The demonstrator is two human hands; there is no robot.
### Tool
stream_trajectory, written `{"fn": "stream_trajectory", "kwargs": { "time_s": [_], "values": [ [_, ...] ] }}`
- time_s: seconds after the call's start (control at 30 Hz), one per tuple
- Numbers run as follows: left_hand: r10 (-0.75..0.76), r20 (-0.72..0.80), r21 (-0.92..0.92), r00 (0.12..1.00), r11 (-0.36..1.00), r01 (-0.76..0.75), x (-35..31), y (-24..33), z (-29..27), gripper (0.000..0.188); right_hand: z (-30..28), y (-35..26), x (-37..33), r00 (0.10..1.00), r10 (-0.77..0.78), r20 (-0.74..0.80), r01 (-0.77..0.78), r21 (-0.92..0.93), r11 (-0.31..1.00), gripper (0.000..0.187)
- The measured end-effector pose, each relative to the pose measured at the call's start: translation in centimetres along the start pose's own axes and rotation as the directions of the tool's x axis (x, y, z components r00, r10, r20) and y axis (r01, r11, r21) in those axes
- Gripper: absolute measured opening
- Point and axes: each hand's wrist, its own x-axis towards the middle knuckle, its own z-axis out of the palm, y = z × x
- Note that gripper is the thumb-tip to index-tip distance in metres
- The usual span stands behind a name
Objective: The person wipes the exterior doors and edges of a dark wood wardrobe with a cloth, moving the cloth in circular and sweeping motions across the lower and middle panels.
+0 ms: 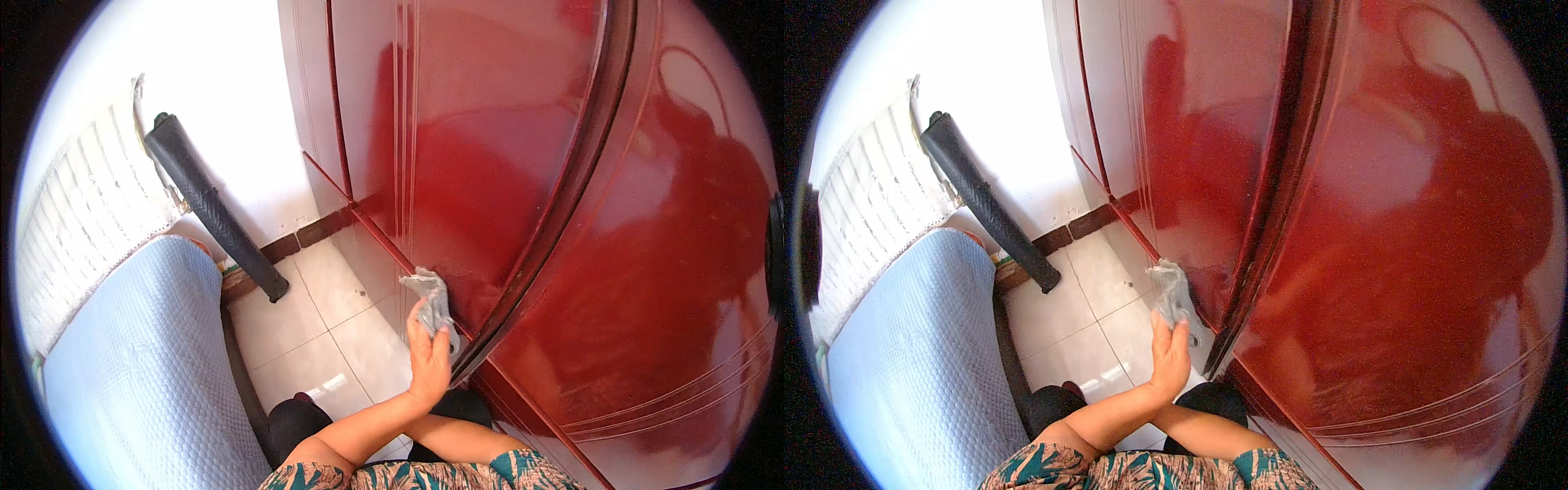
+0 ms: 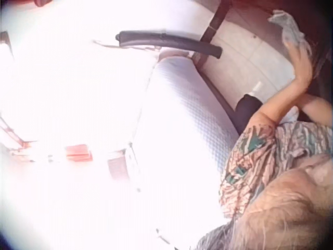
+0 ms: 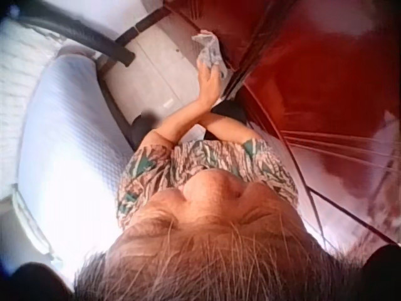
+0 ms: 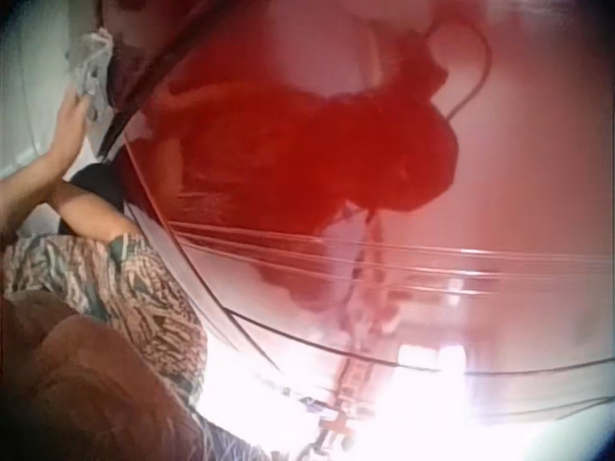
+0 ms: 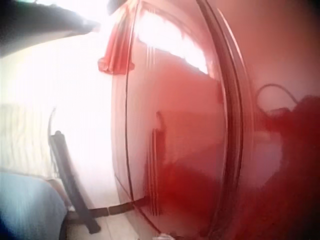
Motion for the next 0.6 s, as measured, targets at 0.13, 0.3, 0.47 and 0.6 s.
{"fn": "stream_trajectory", "kwargs": {
  "time_s": [0.13, 0.3, 0.47, 0.6],
  "values": [
    [0.352, 0.282, 0.134, 0.893, 0.907, -0.400, -1.3, 2.8, 0.9, 0.063, 0.1, 0.8, 0.5, 0.998, -0.023, -0.051, 0.023, 0.007, 1.000, 0.050],
    [0.509, 0.335, 0.225, 0.793, 0.774, -0.592, 3.0, 1.7, 1.6, 0.075, 0.5, 2.5, 1.4, 0.993, -0.058, -0.106, 0.060, 0.019, 0.998, 0.051],
    [0.462, 0.170, 0.300, 0.870, 0.817, -0.493, 11.4, 2.1, -0.4, 0.076, -3.5, 0.1, 0.6, 0.991, 0.092, 0.093, -0.093, 0.009, 0.996, 0.039],
    [0.419, 0.142, 0.287, 0.897, 0.849, -0.443, 10.5, 2.8, 0.2, 0.077, -2.4, 0.8, 1.3, 0.999, 0.034, 0.017, -0.034, 0.002, 0.999, 0.036]
  ]
}}
